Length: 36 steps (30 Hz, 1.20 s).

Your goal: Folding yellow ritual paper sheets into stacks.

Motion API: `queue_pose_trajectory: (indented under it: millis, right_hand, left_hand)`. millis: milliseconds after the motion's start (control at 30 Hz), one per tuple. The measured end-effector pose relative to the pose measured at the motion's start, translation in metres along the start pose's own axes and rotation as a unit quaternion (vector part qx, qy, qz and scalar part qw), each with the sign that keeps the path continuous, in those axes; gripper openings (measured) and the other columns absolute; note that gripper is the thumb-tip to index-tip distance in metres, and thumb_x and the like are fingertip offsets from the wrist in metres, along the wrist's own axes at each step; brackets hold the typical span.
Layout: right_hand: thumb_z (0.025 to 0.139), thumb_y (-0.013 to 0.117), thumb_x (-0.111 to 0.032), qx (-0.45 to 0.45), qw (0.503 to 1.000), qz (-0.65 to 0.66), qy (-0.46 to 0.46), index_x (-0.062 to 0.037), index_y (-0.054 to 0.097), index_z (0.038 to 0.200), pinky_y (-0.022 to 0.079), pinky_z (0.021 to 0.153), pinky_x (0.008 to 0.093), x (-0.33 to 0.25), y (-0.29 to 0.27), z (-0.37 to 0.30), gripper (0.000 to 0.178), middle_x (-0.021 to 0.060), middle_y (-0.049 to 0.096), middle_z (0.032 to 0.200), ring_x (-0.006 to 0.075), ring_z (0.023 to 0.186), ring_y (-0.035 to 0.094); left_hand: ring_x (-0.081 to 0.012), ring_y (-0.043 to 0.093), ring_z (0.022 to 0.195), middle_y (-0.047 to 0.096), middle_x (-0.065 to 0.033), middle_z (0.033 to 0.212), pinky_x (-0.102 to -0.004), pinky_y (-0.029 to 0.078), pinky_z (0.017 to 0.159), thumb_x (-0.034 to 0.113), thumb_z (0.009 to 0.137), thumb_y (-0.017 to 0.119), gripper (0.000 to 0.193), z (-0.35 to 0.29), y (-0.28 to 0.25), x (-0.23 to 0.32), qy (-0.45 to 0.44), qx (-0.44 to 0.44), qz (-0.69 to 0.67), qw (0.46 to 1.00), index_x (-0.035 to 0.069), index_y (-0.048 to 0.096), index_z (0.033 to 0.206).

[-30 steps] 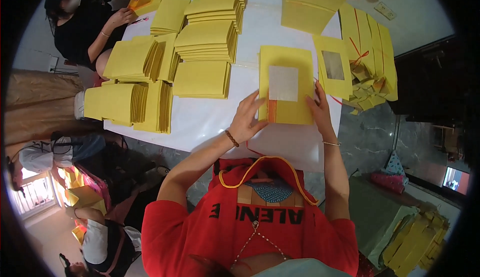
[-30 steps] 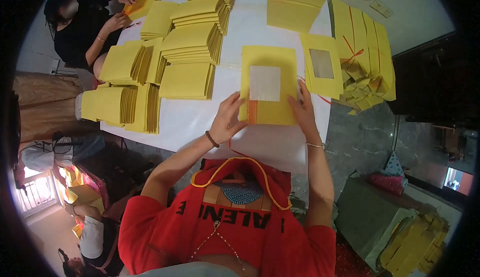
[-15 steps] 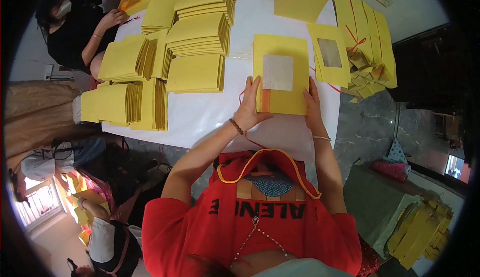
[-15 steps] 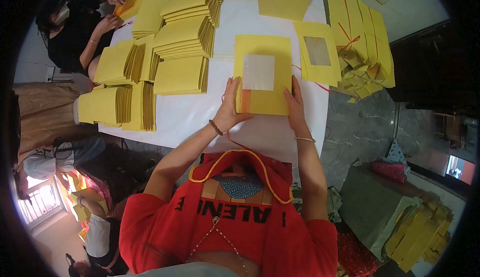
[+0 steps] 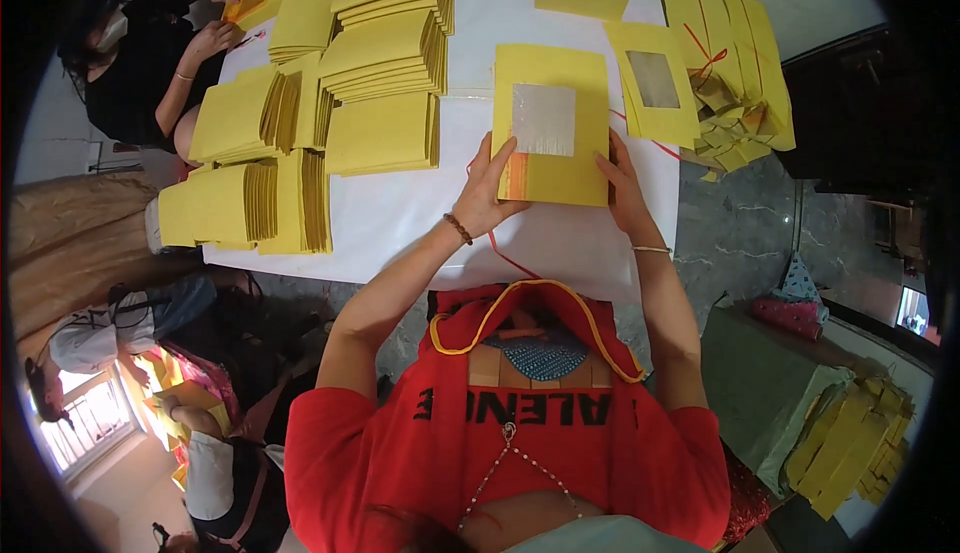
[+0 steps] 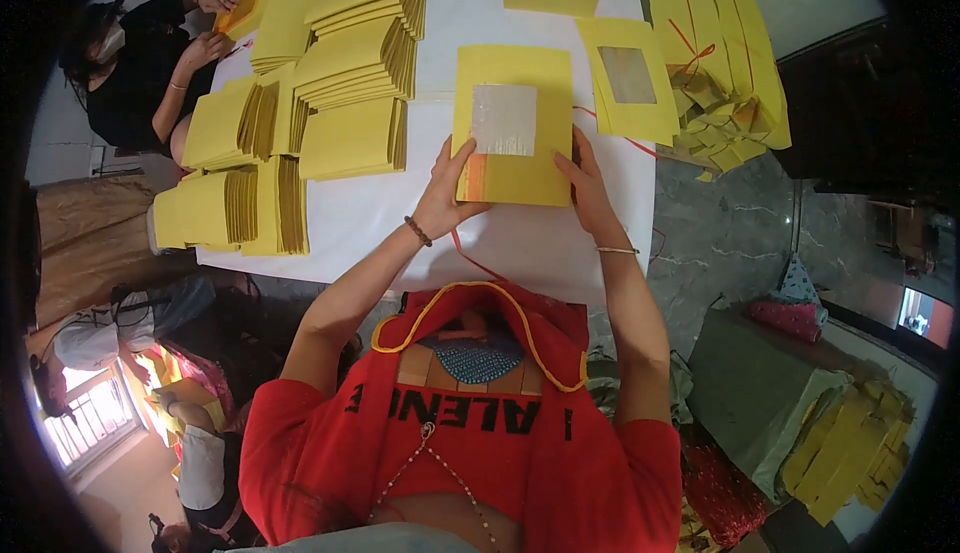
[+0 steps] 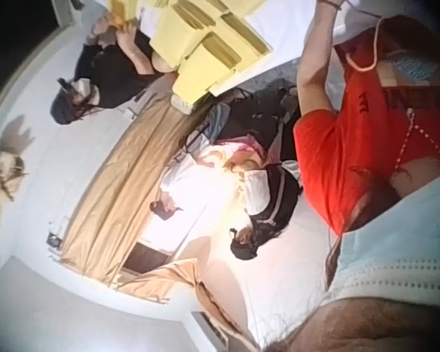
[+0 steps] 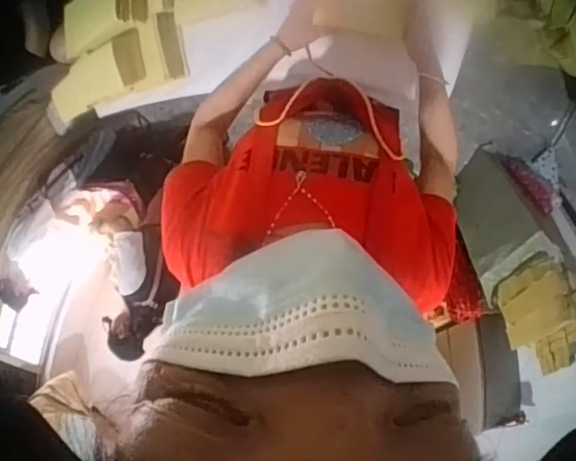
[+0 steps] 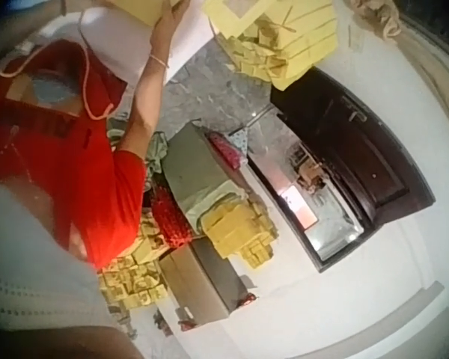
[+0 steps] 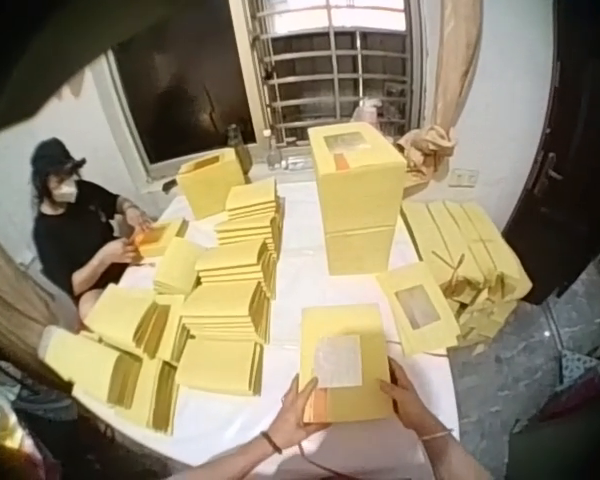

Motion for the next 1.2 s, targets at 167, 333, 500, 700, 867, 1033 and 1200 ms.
queue_pose_trajectory:
  millis: [167, 333, 500, 700, 867, 1033, 1200]
  right_hand:
    - [0.091, 0.052, -0.015, 0.004, 1.0, -0.004, -0.004, -0.0031, 0.021, 0.141, 0.029, 0.105, 0.0306, 0.009, 0.0, 0.001, 0.06, 0.0095, 0.034, 0.14, 0.0188, 0.129, 0.033]
    - [0.087, 0.058, -0.017, 0.028, 0.934, -0.304, -0.187, -0.0053, 0.038, 0.134, 0.029, 0.105, 0.0348, -0.03, 0.003, -0.011, 0.052, 0.0117, 0.039, 0.138, 0.0238, 0.129, 0.035]
    - [0.082, 0.063, -0.015, -0.1, 0.749, -0.612, -0.232, -0.0068, 0.058, 0.114, 0.027, 0.107, 0.0378, -0.028, 0.046, -0.028, 0.034, 0.0083, 0.047, 0.131, 0.0292, 0.129, 0.035]
    - [0.082, 0.063, -0.018, -0.091, 0.868, -0.427, -0.238, -0.0082, 0.065, 0.102, 0.031, 0.104, 0.0385, -0.028, 0.03, -0.019, 0.023, 0.0063, 0.056, 0.121, 0.0281, 0.126, 0.039]
    - [0.094, 0.047, -0.024, -0.086, 0.949, -0.265, -0.148, -0.0038, 0.063, 0.102, 0.028, 0.106, 0.0369, -0.017, 0.014, -0.011, 0.027, 0.0092, 0.057, 0.119, 0.0265, 0.129, 0.035]
    - [0.096, 0.03, -0.028, -0.101, 0.962, -0.229, -0.113, -0.0059, 0.061, 0.104, 0.021, 0.109, 0.0353, -0.011, 0.01, -0.01, 0.039, 0.0081, 0.056, 0.12, 0.0253, 0.132, 0.03]
    - [0.094, 0.029, -0.025, -0.096, 0.959, -0.243, -0.11, -0.0075, 0.06, 0.107, 0.02, 0.109, 0.0344, -0.007, 0.007, -0.007, 0.037, 0.0081, 0.056, 0.12, 0.0245, 0.132, 0.029]
  left_hand:
    - [-0.0445, 0.012, 0.135, 0.007, -0.0321, 0.145, -0.0458, 0.022, 0.108, 0.024, 0.065, 0.081, 0.099, 0.0, -0.002, -0.006, 0.007, -0.009, -0.004, 1.0, 0.012, 0.021, 0.143]
    - [-0.0435, 0.011, 0.136, 0.005, -0.0318, 0.145, -0.0475, 0.02, 0.108, 0.026, 0.065, 0.081, 0.1, -0.002, -0.005, -0.004, -0.038, -0.042, -0.014, 0.998, 0.014, 0.02, 0.144]
    - [-0.0398, 0.028, 0.128, 0.025, -0.0228, 0.142, -0.0471, 0.03, 0.102, 0.023, 0.062, 0.08, 0.089, -0.006, -0.032, 0.04, 0.132, -0.035, 0.17, 0.976, 0.013, 0.035, 0.138]
    - [-0.0291, 0.055, 0.092, 0.06, -0.0107, 0.101, -0.0357, 0.047, 0.084, 0.014, 0.075, 0.067, 0.026, -0.004, -0.044, 0.07, 0.242, -0.038, 0.196, 0.949, 0.006, 0.063, 0.1]
    - [-0.0288, 0.06, 0.082, 0.063, -0.0099, 0.088, -0.0359, 0.048, 0.088, 0.018, 0.085, 0.058, 0.015, 0.007, -0.047, 0.066, 0.199, -0.079, 0.175, 0.961, 0.006, 0.063, 0.091]
    - [-0.0304, 0.06, 0.08, 0.064, -0.0124, 0.084, -0.0387, 0.049, 0.086, 0.017, 0.086, 0.056, 0.015, 0.013, -0.051, 0.053, 0.148, -0.075, 0.147, 0.975, 0.004, 0.062, 0.088]
    - [-0.0314, 0.06, 0.078, 0.064, -0.0131, 0.082, -0.0399, 0.05, 0.074, 0.015, 0.086, 0.055, 0.014, 0.019, -0.053, 0.048, 0.113, -0.079, 0.126, 0.982, 0.003, 0.061, 0.087]
Point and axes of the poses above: each hand's wrist, its own z-axis towards the middle knuckle, its own y-axis out of the palm, x = y × z, the point moved 10 cm from there along z, towards the middle knuckle
